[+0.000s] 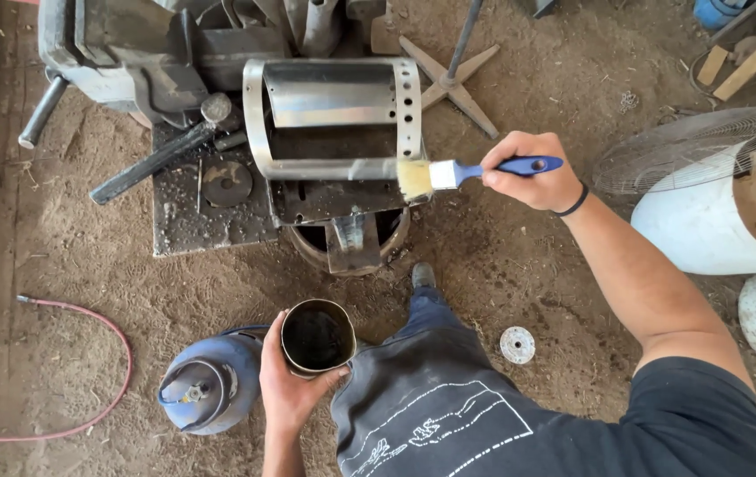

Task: The person holds a small container of dark liquid and uses a brush to apply it to the interior and exterior surfaces of a cylindrical metal part clamped in a vise. The person repeatedly dips the brush into the container and coats the metal object.

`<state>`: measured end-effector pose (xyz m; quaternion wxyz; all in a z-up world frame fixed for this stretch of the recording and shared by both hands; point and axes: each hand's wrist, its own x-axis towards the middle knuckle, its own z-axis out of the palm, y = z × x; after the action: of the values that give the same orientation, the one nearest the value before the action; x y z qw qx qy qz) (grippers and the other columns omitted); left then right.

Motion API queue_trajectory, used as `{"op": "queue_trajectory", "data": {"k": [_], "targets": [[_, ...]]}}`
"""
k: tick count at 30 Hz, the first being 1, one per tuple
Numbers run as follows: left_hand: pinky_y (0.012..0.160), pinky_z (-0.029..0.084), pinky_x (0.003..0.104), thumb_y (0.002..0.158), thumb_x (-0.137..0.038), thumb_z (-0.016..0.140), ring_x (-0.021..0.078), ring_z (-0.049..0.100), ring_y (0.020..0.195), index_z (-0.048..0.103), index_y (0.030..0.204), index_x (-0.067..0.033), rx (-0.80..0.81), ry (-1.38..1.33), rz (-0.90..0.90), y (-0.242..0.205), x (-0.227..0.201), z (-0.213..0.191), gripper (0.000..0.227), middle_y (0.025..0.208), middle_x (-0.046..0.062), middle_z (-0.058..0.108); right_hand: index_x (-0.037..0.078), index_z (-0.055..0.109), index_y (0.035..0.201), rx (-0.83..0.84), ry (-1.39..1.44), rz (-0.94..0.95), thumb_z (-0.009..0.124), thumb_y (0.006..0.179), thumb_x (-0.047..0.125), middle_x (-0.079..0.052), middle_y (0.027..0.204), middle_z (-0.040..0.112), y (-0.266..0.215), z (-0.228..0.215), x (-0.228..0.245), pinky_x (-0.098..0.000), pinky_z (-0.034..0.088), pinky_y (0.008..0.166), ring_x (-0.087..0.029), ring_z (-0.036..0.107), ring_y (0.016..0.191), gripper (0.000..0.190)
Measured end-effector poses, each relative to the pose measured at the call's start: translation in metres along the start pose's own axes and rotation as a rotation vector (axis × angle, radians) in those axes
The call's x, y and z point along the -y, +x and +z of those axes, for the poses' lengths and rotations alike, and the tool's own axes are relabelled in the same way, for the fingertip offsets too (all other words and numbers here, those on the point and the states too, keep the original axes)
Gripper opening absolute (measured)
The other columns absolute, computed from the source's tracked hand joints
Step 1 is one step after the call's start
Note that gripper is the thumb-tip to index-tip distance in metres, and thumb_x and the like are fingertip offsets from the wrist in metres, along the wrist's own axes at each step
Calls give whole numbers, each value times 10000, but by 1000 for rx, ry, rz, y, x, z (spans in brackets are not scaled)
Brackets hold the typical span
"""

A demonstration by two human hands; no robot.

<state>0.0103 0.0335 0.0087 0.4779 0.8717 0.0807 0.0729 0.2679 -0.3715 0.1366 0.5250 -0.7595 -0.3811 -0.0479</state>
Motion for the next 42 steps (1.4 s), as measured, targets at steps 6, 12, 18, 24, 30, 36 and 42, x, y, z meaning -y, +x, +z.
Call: {"op": "queue_trajectory", "data": {"k": [6,12,18,24,30,36,42], "targets": [[1146,418,490,454,-463,1009,338,513,1407,428,1511,-73,45,-24,12,0,2,10,1268,1505,151,551,50,560,960,-214,-102,-98,559,1066,-1,-62,706,646,48,-26,-17,-155,445,452,-141,705,625,118],[1153,409,479,430,-438,1030,324,517,1405,431,1517,-93,8,0,-18,-5,4,12,1289,1503,136,556,29,563,973,-98,72,46,568,1109,131,-129,789,677,73,-41,-6,-156,527,488,-128,675,617,170],[1161,402,471,439,-492,1006,318,502,1420,428,1522,-88,-27,17,-101,-6,-10,17,1293,1514,134,547,56,559,943,-170,62,167,543,1106,51,-104,763,662,109,-45,-38,-164,513,490,-122,649,598,164],[1145,426,482,456,-505,988,326,513,1413,420,1530,-96,-111,28,-118,-1,-22,32,1282,1514,141,547,109,467,794,-480,305,257,606,1028,85,-101,614,583,139,-53,-52,-228,343,348,-149,534,425,273],[1150,416,469,469,-506,978,311,526,1401,436,1515,-97,-152,1,-145,10,-44,46,1247,1494,123,566,122,527,700,-215,427,345,543,1027,119,-13,532,482,150,-38,-58,-204,296,327,-100,469,371,328],[1147,424,487,457,-544,975,317,520,1411,437,1508,-104,-142,6,-117,16,-51,53,1260,1512,116,555,136,440,750,-386,432,216,578,1057,169,-44,606,499,166,-50,-72,-232,289,355,-120,463,413,338],[1135,418,448,442,-393,1025,306,532,1390,472,1479,-102,-161,-28,-147,10,-58,56,1211,1488,106,574,108,525,815,-375,256,326,621,1018,126,-88,622,594,160,-38,-82,-209,374,367,-126,565,460,225]]}}
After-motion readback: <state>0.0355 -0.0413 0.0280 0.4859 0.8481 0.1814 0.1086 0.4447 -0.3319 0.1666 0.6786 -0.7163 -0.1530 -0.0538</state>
